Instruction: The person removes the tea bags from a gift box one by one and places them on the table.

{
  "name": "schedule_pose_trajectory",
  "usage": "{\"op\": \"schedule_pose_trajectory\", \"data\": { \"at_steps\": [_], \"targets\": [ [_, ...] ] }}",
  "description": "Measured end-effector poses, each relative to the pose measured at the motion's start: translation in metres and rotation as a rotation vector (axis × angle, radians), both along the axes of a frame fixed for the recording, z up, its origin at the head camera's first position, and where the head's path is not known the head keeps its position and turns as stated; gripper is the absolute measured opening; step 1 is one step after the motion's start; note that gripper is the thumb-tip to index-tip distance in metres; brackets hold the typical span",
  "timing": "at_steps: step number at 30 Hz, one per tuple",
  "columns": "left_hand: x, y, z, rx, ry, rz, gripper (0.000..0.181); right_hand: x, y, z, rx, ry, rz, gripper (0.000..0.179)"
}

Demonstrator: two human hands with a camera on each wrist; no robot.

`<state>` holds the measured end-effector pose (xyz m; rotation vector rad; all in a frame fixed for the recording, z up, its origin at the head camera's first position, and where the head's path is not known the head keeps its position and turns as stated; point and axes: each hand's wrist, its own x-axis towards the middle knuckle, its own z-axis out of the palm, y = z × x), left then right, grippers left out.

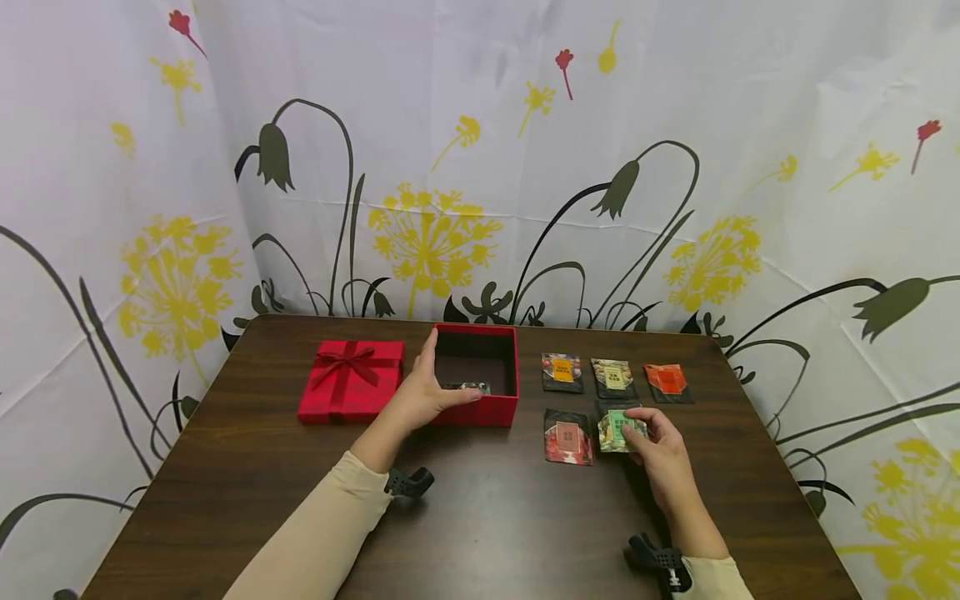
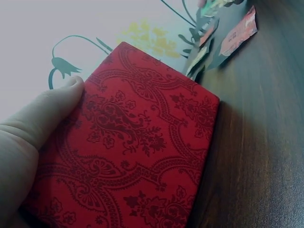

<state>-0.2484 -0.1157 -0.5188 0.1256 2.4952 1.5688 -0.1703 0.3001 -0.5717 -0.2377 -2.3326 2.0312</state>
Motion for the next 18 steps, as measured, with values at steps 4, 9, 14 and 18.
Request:
{"op": "schedule_pose_trajectory", "data": {
  "at_steps": [4,9,14,18],
  "targets": [
    [-0.001,0.000,-0.001,-0.001,-0.001,-0.006,0.136,-0.001,0.010,0.001,0.092,-0.038,-0.024,0.035],
    [-0.001,0.000,-0.002,0.011,-0.001,-0.002,0.136,-0.003,0.020,0.003,0.139,-0.087,-0.044,0.038],
    [0.000,-0.001,-0.001,0.015,0.003,-0.002,0.137,-0.004,0.021,0.003,0.243,-0.102,-0.009,0.039],
    [-0.001,-0.002,0.000,0.004,0.008,-0.003,0.140,-0.005,0.019,0.000,0.297,-0.075,0.007,0.038]
  ]
}}
